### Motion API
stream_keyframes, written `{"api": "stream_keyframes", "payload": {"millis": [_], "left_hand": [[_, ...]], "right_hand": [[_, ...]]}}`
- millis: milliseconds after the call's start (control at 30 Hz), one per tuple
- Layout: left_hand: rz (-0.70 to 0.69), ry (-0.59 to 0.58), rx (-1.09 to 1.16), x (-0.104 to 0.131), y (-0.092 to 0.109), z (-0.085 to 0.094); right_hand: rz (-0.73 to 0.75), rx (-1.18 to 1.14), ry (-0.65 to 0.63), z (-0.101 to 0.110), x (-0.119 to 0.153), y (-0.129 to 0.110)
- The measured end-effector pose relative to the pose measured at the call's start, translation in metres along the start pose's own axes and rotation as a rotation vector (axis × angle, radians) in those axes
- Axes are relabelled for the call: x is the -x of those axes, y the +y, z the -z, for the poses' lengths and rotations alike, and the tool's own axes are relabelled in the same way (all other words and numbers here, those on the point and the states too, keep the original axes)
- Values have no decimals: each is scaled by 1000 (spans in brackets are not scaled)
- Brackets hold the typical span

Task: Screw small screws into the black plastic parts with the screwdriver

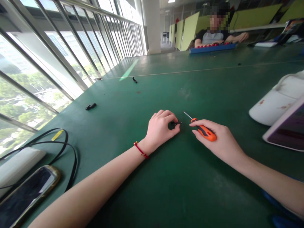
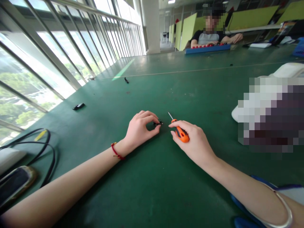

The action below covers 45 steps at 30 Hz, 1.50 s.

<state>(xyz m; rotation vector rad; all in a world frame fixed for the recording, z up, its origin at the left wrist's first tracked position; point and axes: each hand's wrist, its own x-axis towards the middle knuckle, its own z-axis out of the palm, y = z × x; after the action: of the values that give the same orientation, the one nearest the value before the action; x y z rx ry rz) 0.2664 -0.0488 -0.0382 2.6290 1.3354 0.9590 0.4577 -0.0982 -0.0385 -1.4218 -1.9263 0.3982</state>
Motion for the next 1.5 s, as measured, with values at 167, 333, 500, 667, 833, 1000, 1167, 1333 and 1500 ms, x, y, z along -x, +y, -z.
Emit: {"api": "stream_keyframes", "payload": {"millis": [167, 333, 500, 667, 833, 1000, 1167, 1333, 1500], "left_hand": [[83, -62, 2, 1, -3, -4], [97, -71, 23, 0, -3, -2], [293, 62, -99, -12, -38, 26], [743, 160, -372, 0, -117, 78], [986, 153, -491, 36, -172, 118], [1102, 191, -515, 52, -183, 136], [1103, 15, -307, 56, -193, 164], [1049, 198, -254, 62, -200, 176], [1145, 242, -368, 60, -190, 160]], "right_hand": [[-11, -25, -24, 1, 0, -1], [-18, -46, -54, 1, 0, 0], [-19, -45, -81, 1, 0, -1], [-18, -48, -94, 0, 1, -2], [-10, -35, -91, -1, 1, -1], [-4, -33, -93, -1, 2, 0], [-31, -37, -118, -1, 1, 0], [-21, -18, -124, -1, 1, 0], [-11, -11, -127, -1, 1, 0]]}}
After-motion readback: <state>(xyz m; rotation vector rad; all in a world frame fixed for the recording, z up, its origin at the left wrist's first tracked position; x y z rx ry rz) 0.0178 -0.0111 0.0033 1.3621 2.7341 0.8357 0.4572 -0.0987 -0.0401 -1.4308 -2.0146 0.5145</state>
